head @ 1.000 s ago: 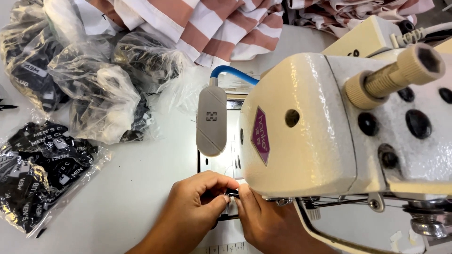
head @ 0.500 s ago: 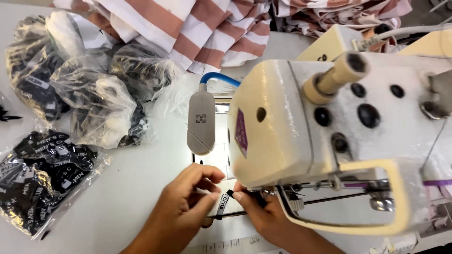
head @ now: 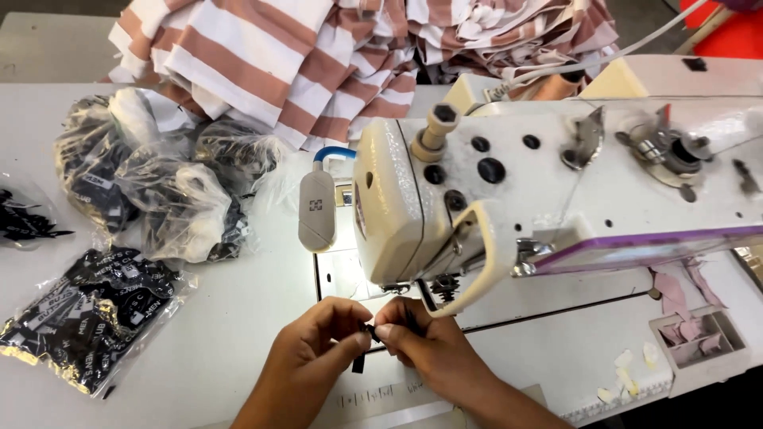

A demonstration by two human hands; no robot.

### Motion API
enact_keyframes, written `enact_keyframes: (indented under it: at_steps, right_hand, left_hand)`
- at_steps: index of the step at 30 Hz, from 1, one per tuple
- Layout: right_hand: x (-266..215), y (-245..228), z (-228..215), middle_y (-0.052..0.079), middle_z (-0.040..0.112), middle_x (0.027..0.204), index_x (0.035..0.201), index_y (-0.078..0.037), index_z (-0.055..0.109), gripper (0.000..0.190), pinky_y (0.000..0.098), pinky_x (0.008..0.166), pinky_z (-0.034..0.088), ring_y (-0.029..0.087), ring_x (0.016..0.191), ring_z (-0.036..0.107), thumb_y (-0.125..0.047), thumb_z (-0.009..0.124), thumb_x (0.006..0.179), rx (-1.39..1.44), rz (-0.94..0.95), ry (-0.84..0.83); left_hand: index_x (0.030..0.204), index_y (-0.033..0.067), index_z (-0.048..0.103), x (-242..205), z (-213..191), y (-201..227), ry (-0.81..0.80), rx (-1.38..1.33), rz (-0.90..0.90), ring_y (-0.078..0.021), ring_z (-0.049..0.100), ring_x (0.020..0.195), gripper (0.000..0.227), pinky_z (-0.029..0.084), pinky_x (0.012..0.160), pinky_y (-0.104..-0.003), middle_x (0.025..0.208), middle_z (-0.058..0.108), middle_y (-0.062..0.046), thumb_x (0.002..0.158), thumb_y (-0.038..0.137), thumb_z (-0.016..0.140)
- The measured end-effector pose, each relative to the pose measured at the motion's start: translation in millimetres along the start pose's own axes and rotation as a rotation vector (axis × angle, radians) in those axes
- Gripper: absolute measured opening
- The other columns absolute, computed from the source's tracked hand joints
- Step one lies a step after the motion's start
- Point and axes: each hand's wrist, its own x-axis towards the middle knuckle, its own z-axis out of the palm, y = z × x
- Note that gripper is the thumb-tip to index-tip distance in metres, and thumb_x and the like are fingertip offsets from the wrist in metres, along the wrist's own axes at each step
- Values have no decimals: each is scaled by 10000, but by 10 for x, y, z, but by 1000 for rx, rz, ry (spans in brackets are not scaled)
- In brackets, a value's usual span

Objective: Sew and prepare small fabric labels or tags using an industrial sewing machine.

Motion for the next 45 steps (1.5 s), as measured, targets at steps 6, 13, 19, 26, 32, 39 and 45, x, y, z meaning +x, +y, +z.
enact_keyframes:
  at_steps: [6,13,19,26,32,39,45]
  right_hand:
    - [-228,-41,130,-32,641,760,861,-109,714,46,262,669,441,94,710,546,-76,690,883,-294,-369,144]
    - [-339,-42,240,-30,602,781,1023,-160,690,132,290,534,408,109,547,434,-212,686,902,-593,-644,165]
    - [27,-164,239,2,549,662,691,-114,523,270,284,700,418,124,676,507,-95,686,906,-197,-202,6]
    - [348,-31,394,-101,566,690,857,-175,726,95,243,674,409,58,661,482,-233,675,912,-494,-267,189]
    - [591,38,424,-83,568,654,890,-212,762,129,222,684,419,76,633,483,-202,642,936,-543,-87,199]
    - [594,161,472,-94,551,697,913,-160,753,40,222,647,406,65,621,430,-196,735,913,-522,-292,237]
    - [564,61,485,-73,598,648,850,-153,708,126,223,521,384,50,531,427,-111,613,922,-620,-521,115]
  left_hand:
    - [1039,-4,726,-202,45,-20,87,-71,-10,-216,675,679,217,544,673,-311,819,678,-109,868,-103,637]
    - [1063,175,726,-353,141,341,118,416,-113,-100,540,645,183,461,632,-259,748,690,26,905,113,658]
    - [1044,4,704,-16,-106,81,29,-17,-33,-201,602,613,193,549,589,-337,768,634,-103,876,-68,641]
    - [988,29,662,358,-287,-15,203,-47,-48,-180,603,666,172,537,546,-322,758,613,-90,832,-43,670]
    - [968,12,661,461,-402,-14,194,-182,-182,-188,539,614,148,522,312,-372,773,572,-106,845,-70,658]
    - [965,31,655,498,-457,-98,207,-177,-199,-163,507,633,113,530,356,-344,780,534,-85,866,-23,661]
    - [998,53,716,458,-419,-33,211,-102,-241,-185,618,655,129,496,430,-330,760,514,-77,874,31,688]
